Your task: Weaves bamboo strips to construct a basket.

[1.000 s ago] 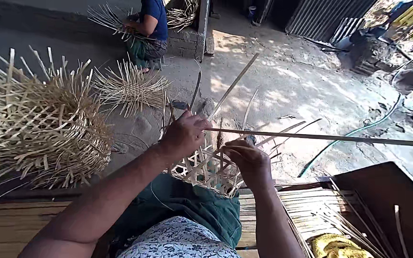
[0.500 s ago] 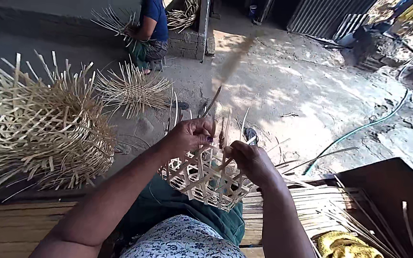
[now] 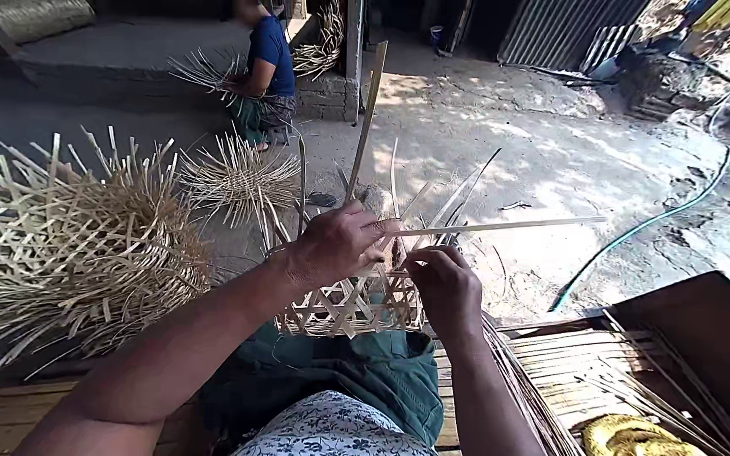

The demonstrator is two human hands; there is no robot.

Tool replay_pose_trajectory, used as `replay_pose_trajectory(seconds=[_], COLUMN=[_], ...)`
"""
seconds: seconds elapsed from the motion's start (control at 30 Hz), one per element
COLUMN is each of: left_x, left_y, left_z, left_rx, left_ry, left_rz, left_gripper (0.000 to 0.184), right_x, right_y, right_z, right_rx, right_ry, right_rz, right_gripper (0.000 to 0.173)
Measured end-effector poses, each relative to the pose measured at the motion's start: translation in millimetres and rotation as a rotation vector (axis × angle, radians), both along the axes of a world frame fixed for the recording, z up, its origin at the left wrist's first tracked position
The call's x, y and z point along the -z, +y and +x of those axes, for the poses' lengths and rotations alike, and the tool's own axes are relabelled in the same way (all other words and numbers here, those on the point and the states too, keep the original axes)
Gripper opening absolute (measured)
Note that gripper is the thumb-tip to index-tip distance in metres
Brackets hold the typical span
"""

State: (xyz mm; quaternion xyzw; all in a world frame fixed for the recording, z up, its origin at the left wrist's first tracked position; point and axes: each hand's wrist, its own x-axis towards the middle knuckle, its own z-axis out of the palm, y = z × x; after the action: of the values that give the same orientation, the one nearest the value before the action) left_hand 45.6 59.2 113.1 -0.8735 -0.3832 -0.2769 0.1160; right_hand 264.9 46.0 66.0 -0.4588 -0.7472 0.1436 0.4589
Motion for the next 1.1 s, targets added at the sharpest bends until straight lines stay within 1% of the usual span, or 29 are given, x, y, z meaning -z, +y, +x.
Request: replay_pose_trajectory(seconds=[0.1, 0.17, 0.2, 0.23, 0.27, 0.33, 0.37, 0.4, 0.43, 0.53, 0.57, 0.6, 0.63, 0.67, 0.7, 0.73, 0.77, 0.8, 0.83, 0.87, 0.93, 0.97, 1.03, 1.07, 1.1], left_x=[-2, 7, 14, 19, 23, 23, 22, 21, 21, 33, 37, 39, 41, 44, 46, 48, 49, 49, 48, 45, 35, 29, 17, 11, 6], left_y=[-12, -15, -16, -17, -18, -24, -27, -29, -31, -26, -24, -23, -22, -21, -21, -21, -21, -22, -24, -28, -35, -37, -37, -36, -34], left_z=[11, 17, 19, 19, 19, 18, 17, 14, 9, -11, -16, -20, -22, -24, -25, -25, -25, -23, -20, -17, -13, -13, -17, -19, -20], left_rx=[-0.039, -0.07, -0.089, -0.107, -0.119, -0.111, -0.099, -0.082, -0.067, -0.029, -0.031, -0.038, -0.054, -0.076, -0.101, -0.131, -0.168, -0.206, -0.234, -0.249, -0.247, -0.234, -0.231, -0.25, -0.278], left_ry=[-0.133, -0.187, -0.212, -0.231, -0.243, -0.274, -0.29, -0.306, -0.319, -0.368, -0.385, -0.405, -0.412, -0.404, -0.378, -0.329, -0.258, -0.178, -0.122, -0.09, -0.109, -0.155, -0.302, -0.368, -0.396], left_rz=[0.042, 0.053, 0.044, 0.026, 0.001, -0.039, -0.046, -0.057, -0.074, -0.118, -0.121, -0.121, -0.11, -0.081, -0.039, 0.005, 0.046, 0.087, 0.115, 0.119, 0.055, -0.026, -0.252, -0.363, -0.431], left_gripper=[0.04, 0.04, 0.037, 0.032, 0.03, 0.026, 0.024, 0.023, 0.023, 0.023, 0.022, 0.021, 0.019, 0.019, 0.019, 0.022, 0.025, 0.027, 0.027, 0.026, 0.024, 0.023, 0.026, 0.031, 0.038], right_x=[3, -1, -4, -9, -13, -19, -22, -23, -22, -8, -4, -2, 0, 2, 9, 14, 16, 14, 11, 8, 3, 1, -6, -8, -10], right_y=[2, 3, 1, -3, -8, -20, -23, -23, -20, 10, 18, 22, 23, 23, 21, 18, 12, 5, -3, -9, -14, -12, -7, -6, -6], right_z=[0, 0, 0, -1, -3, -10, -13, -13, -11, 2, 3, 3, 2, 1, -1, -3, -7, -12, -17, -23, -25, -22, -15, -13, -14], right_rx=[0.009, 0.028, 0.057, 0.093, 0.137, 0.202, 0.203, 0.161, 0.075, -0.309, -0.42, -0.497, -0.543, -0.57, -0.586, -0.577, -0.513, -0.398, -0.269, -0.155, -0.037, -0.04, -0.132, -0.19, -0.231], right_ry=[0.128, 0.112, 0.036, -0.075, -0.185, -0.31, -0.31, -0.265, -0.179, 0.214, 0.347, 0.459, 0.514, 0.521, 0.497, 0.423, 0.273, 0.106, -0.044, -0.156, -0.316, -0.359, -0.387, -0.383, -0.375], right_rz=[-0.06, -0.102, -0.124, -0.146, -0.14, -0.075, -0.055, -0.069, -0.131, -0.506, -0.602, -0.672, -0.696, -0.654, -0.54, -0.378, -0.186, -0.016, 0.1, 0.171, 0.15, 0.123, 0.09, 0.093, 0.101], right_gripper=[0.022, 0.023, 0.028, 0.035, 0.039, 0.033, 0.029, 0.025, 0.02, 0.011, 0.009, 0.007, 0.006, 0.006, 0.004, 0.006, 0.012, 0.018, 0.023, 0.026, 0.029, 0.026, 0.019, 0.018, 0.02])
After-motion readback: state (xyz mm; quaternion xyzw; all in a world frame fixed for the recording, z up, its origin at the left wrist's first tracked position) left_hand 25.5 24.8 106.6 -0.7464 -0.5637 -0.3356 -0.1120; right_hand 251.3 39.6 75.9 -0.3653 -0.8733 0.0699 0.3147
